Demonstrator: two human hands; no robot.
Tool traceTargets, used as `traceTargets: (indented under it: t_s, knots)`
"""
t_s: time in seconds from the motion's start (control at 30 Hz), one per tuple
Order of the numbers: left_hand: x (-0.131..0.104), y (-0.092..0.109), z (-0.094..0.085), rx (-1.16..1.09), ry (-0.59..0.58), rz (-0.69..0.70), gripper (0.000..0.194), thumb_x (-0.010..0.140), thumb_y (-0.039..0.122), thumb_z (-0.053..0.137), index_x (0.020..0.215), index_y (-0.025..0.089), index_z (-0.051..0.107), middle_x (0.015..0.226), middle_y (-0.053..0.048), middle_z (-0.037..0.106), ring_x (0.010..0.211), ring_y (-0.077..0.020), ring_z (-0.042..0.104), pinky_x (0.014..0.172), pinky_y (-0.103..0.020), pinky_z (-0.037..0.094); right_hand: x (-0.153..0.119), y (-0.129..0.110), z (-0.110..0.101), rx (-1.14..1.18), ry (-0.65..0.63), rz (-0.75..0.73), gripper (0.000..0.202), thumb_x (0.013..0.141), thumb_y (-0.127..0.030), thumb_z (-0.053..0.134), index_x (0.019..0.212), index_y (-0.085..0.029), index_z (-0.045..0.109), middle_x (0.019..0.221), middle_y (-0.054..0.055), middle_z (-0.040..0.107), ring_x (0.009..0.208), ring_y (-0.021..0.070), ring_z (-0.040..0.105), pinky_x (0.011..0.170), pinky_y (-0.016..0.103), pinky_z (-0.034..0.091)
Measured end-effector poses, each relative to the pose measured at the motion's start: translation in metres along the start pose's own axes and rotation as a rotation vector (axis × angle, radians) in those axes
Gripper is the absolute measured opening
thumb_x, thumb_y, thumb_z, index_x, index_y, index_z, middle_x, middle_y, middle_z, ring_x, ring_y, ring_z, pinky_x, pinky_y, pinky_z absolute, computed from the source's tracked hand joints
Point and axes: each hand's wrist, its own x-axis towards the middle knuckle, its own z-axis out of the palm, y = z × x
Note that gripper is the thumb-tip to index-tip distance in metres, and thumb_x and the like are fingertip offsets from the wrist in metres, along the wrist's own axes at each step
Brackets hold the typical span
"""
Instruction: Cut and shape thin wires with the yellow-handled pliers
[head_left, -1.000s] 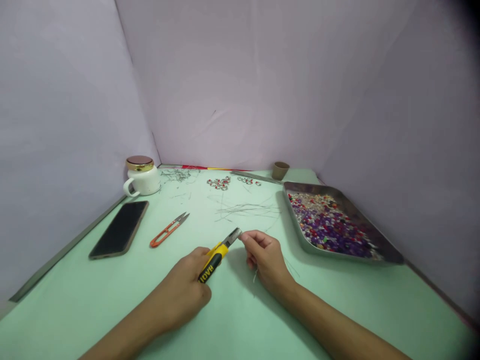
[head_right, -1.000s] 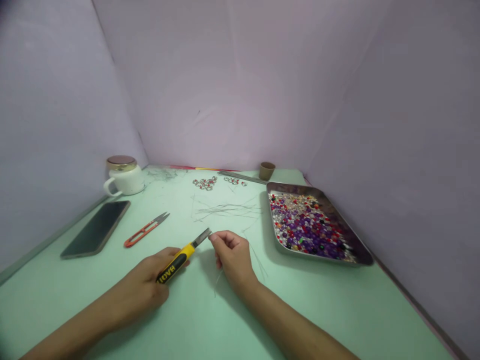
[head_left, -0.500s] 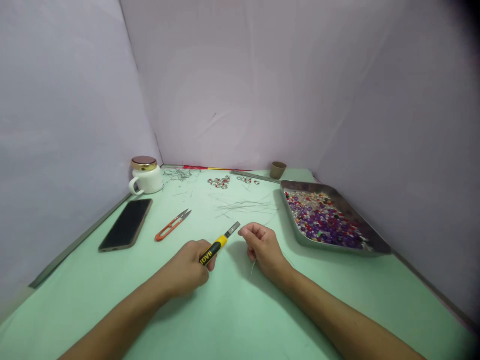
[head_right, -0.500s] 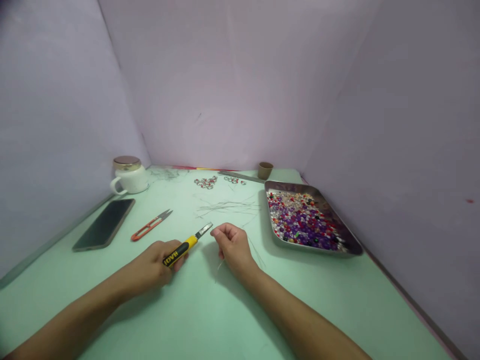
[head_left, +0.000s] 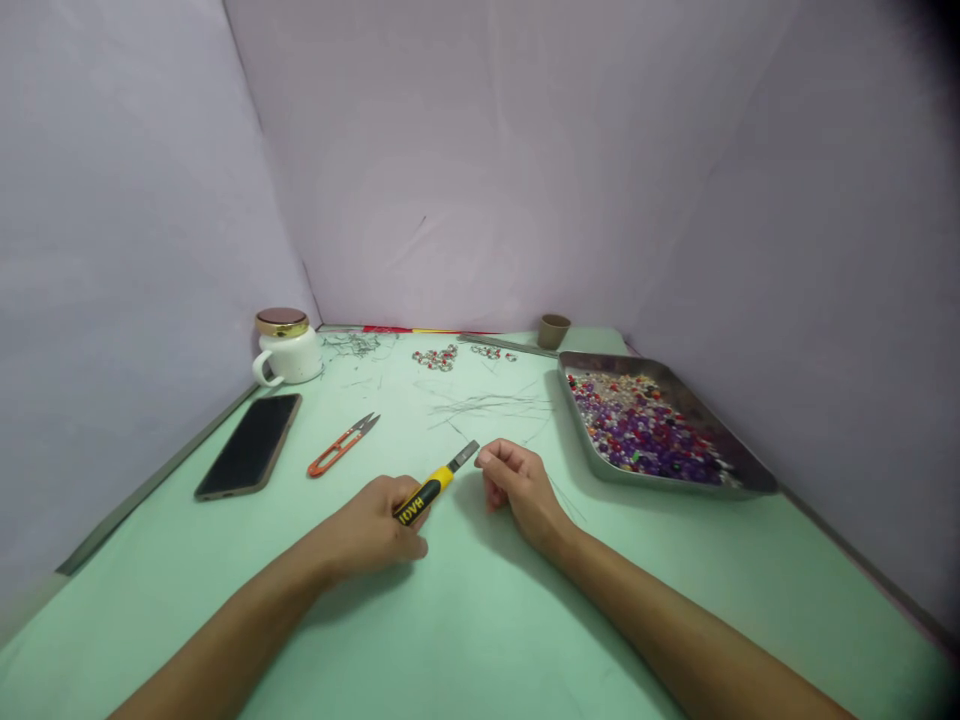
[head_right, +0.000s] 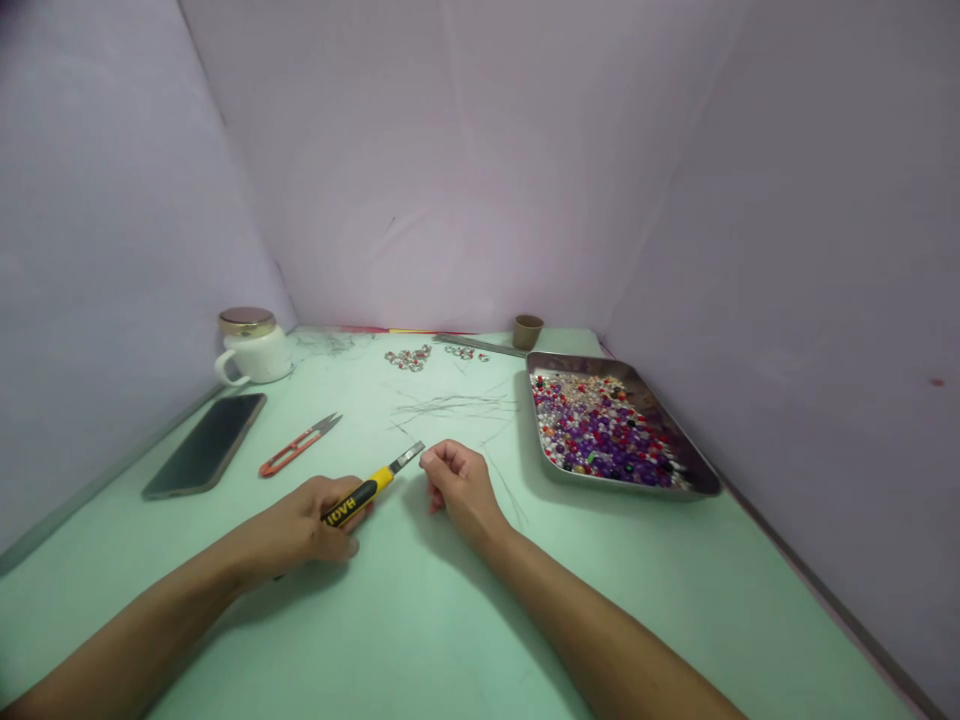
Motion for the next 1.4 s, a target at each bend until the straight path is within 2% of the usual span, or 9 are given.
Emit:
traceTargets:
  t_s: [0.1, 0.2, 0.33, 0.6, 0.73, 0.87, 1.1, 1.27, 1.4]
  knots:
    - [-0.003, 0.003, 0.001, 0.096, -0.022, 0.013, 0.020, 0.061, 0.023, 0.052, 0.058, 0.018, 0.033, 0.055, 0.007, 0.029, 0.050, -0.0075, 0.027, 0.046, -0.021, 0.022, 0.001, 0.000, -0.001, 0.034, -0.033, 0.002, 0.021, 0.072, -0.034, 0.055, 0.063, -0.016, 0.049, 0.048, -0.005, 0.045, 0.038, 0.0064, 0.039, 0.036, 0.019, 0.037]
    - [-0.005, 0.004, 0.000, 0.148, -0.048, 0.033, 0.008, 0.064, 0.024, 0.050, 0.068, 0.018, 0.046, 0.061, 0.005, 0.040, 0.056, -0.0099, 0.037, 0.051, -0.021, 0.029, 0.002, 0.001, -0.003, 0.018, -0.020, 0.029, 0.022, 0.070, -0.035, 0.058, 0.062, -0.016, 0.050, 0.044, -0.007, 0.042, 0.034, 0.0049, 0.034, 0.031, 0.016, 0.030]
    - [-0.006, 0.007, 0.000, 0.137, -0.041, 0.035, 0.024, 0.059, 0.014, 0.046, 0.082, 0.018, 0.052, 0.076, 0.001, 0.050, 0.068, -0.0137, 0.045, 0.059, -0.024, 0.034, 0.003, 0.002, -0.003, 0.036, 0.017, 0.062, 0.022, 0.068, -0.035, 0.060, 0.063, -0.015, 0.052, 0.042, -0.008, 0.042, 0.030, 0.0031, 0.031, 0.029, 0.015, 0.022]
    - [-0.007, 0.011, 0.004, 0.087, 0.009, -0.009, 0.040, 0.052, 0.009, 0.044, 0.090, 0.017, 0.053, 0.085, -0.002, 0.051, 0.079, -0.0177, 0.047, 0.060, -0.025, 0.035, 0.002, 0.001, 0.000, 0.086, 0.061, 0.086, 0.024, 0.065, -0.037, 0.063, 0.068, -0.015, 0.055, 0.039, -0.009, 0.042, 0.028, 0.0029, 0.027, 0.028, 0.016, 0.018]
    - [-0.004, 0.005, 0.004, 0.140, 0.054, 0.020, 0.042, 0.049, 0.006, 0.041, 0.087, 0.017, 0.054, 0.079, -0.002, 0.052, 0.072, -0.0158, 0.047, 0.058, -0.024, 0.034, 0.002, 0.001, 0.000, 0.062, 0.080, 0.104, 0.024, 0.065, -0.037, 0.062, 0.066, -0.015, 0.053, 0.038, -0.009, 0.041, 0.028, 0.0032, 0.027, 0.028, 0.016, 0.018]
    - [-0.001, 0.000, 0.001, 0.037, 0.025, 0.027, 0.029, 0.047, 0.006, 0.044, 0.073, 0.016, 0.053, 0.067, 0.002, 0.048, 0.057, -0.0105, 0.041, 0.051, -0.022, 0.028, 0.002, 0.001, -0.001, 0.029, 0.065, 0.090, 0.023, 0.066, -0.036, 0.062, 0.063, -0.016, 0.051, 0.037, -0.009, 0.041, 0.028, 0.0035, 0.027, 0.029, 0.016, 0.018]
    - [0.004, 0.001, -0.004, -0.237, -0.049, -0.045, 0.020, 0.045, 0.003, 0.053, 0.062, 0.014, 0.055, 0.081, -0.001, 0.054, 0.075, -0.0150, 0.048, 0.062, -0.024, 0.034, 0.003, 0.005, -0.002, -0.066, 0.070, 0.011, 0.022, 0.070, -0.035, 0.057, 0.062, -0.016, 0.050, 0.038, -0.008, 0.040, 0.030, 0.0042, 0.028, 0.031, 0.017, 0.019]
    - [0.002, 0.001, -0.005, -0.102, -0.077, 0.019, 0.010, 0.058, 0.019, 0.055, 0.067, 0.015, 0.053, 0.069, 0.001, 0.049, 0.061, -0.0113, 0.042, 0.057, -0.023, 0.032, 0.002, 0.004, -0.001, -0.096, 0.090, 0.012, 0.020, 0.069, -0.035, 0.057, 0.065, -0.016, 0.054, 0.038, -0.008, 0.040, 0.031, 0.0047, 0.028, 0.031, 0.017, 0.019]
    - [-0.002, 0.000, -0.006, 0.074, -0.116, 0.009, 0.020, 0.061, 0.031, 0.057, 0.075, 0.017, 0.054, 0.059, 0.005, 0.041, 0.054, -0.0094, 0.035, 0.052, -0.022, 0.028, 0.001, 0.003, -0.001, -0.116, 0.094, 0.027, 0.021, 0.067, -0.035, 0.059, 0.065, -0.015, 0.055, 0.038, -0.007, 0.040, 0.032, 0.0054, 0.030, 0.031, 0.018, 0.022]
